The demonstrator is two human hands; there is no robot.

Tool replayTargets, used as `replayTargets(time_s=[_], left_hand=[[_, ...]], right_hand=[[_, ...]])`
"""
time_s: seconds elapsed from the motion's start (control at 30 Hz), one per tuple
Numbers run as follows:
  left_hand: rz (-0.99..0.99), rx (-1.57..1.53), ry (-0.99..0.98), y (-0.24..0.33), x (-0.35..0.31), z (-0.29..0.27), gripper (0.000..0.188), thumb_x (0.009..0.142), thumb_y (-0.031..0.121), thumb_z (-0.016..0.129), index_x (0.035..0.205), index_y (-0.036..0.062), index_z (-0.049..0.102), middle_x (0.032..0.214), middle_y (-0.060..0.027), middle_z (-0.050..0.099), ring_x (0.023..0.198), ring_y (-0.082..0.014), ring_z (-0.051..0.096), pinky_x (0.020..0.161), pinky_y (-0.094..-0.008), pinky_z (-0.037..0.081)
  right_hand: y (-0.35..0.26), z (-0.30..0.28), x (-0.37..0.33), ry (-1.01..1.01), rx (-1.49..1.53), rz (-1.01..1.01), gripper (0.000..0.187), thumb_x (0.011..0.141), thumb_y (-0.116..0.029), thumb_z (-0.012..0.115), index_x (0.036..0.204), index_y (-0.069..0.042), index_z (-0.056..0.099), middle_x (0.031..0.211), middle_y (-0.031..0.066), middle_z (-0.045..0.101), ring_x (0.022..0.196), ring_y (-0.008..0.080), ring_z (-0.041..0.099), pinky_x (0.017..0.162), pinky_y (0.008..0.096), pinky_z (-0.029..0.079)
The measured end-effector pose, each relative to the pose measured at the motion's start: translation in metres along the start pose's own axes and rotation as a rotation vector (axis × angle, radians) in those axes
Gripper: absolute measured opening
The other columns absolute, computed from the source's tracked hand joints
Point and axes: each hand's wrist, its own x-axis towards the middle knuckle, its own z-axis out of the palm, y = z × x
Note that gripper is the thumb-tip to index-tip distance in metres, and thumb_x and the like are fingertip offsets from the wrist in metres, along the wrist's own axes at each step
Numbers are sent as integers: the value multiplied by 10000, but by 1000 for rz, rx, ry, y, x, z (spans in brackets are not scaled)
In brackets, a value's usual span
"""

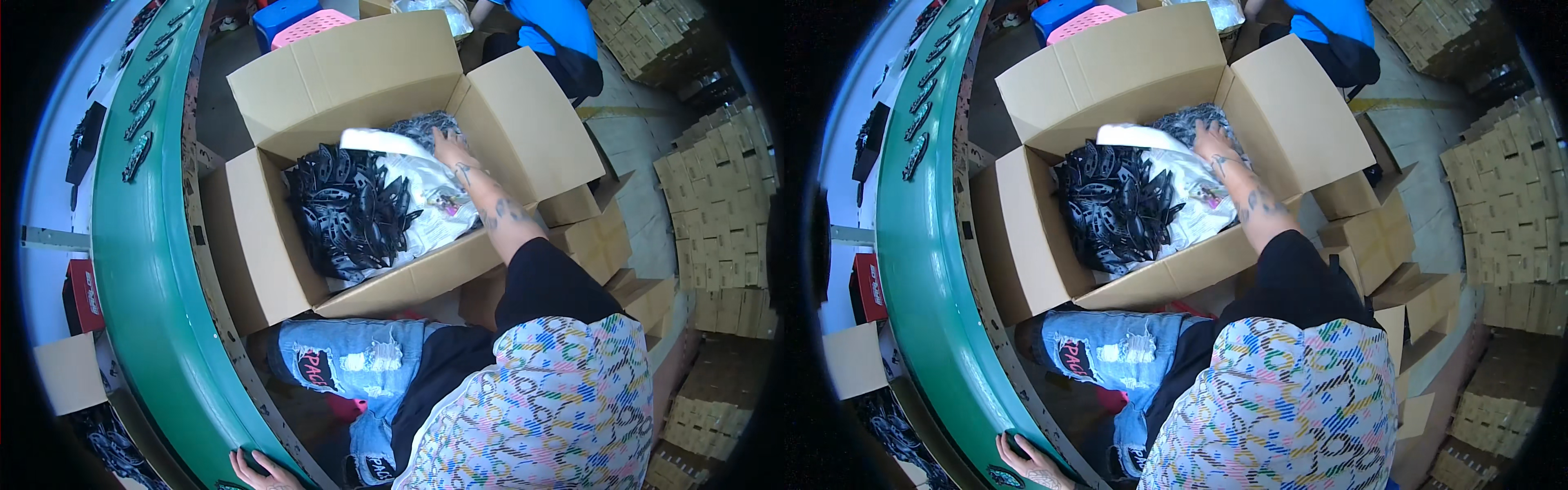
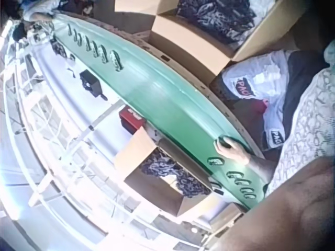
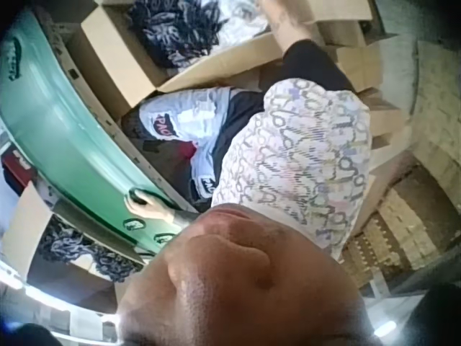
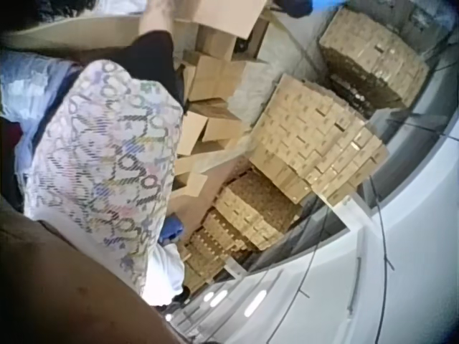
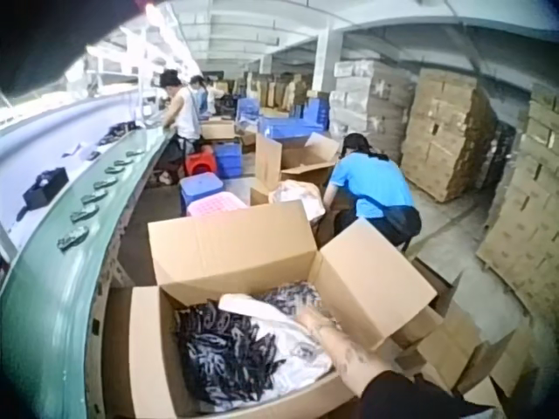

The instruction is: The person unpacks small electronic circuit boards from a cardboard box filled with bubble wrap and plastic bags. They remove the protective packaging and place the boards onto a green conveyor belt. The person also briefly inspects one of the boards before continuing to unpack more items.

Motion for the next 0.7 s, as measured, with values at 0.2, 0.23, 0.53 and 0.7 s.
replayTargets(time_s=[0.2,0.23,0.53,0.7], left_hand=[[7,-33,-39,10,11,7,304,910,209,620,1088,-37,599,1117,-205,583,1016,-351,561,908,-430,440],[3,8,-41,9,8,2,304,911,207,619,1090,-38,597,1116,-204,583,1017,-349,561,910,-428,439],[18,-11,-49,13,12,5,294,921,181,603,1112,-42,585,1124,-198,584,1031,-341,560,921,-429,433],[4,-27,-53,13,12,5,284,920,178,604,1099,-42,590,1120,-201,584,1030,-341,558,926,-431,431]], right_hand=[[4,108,6,-57,504,-10,822,847,-618,476,1480,-165,210,1506,283,105,1390,462,85,1117,538,106],[-46,101,-16,-169,182,-45,830,853,-643,432,1491,-175,180,1522,274,44,1402,456,27,1123,540,59],[19,84,16,280,143,413,784,819,-635,466,1447,-197,296,1457,262,265,1333,436,250,1054,613,172],[14,86,0,129,78,487,767,821,-611,471,1448,-201,307,1470,257,246,1339,432,234,1069,601,117]])
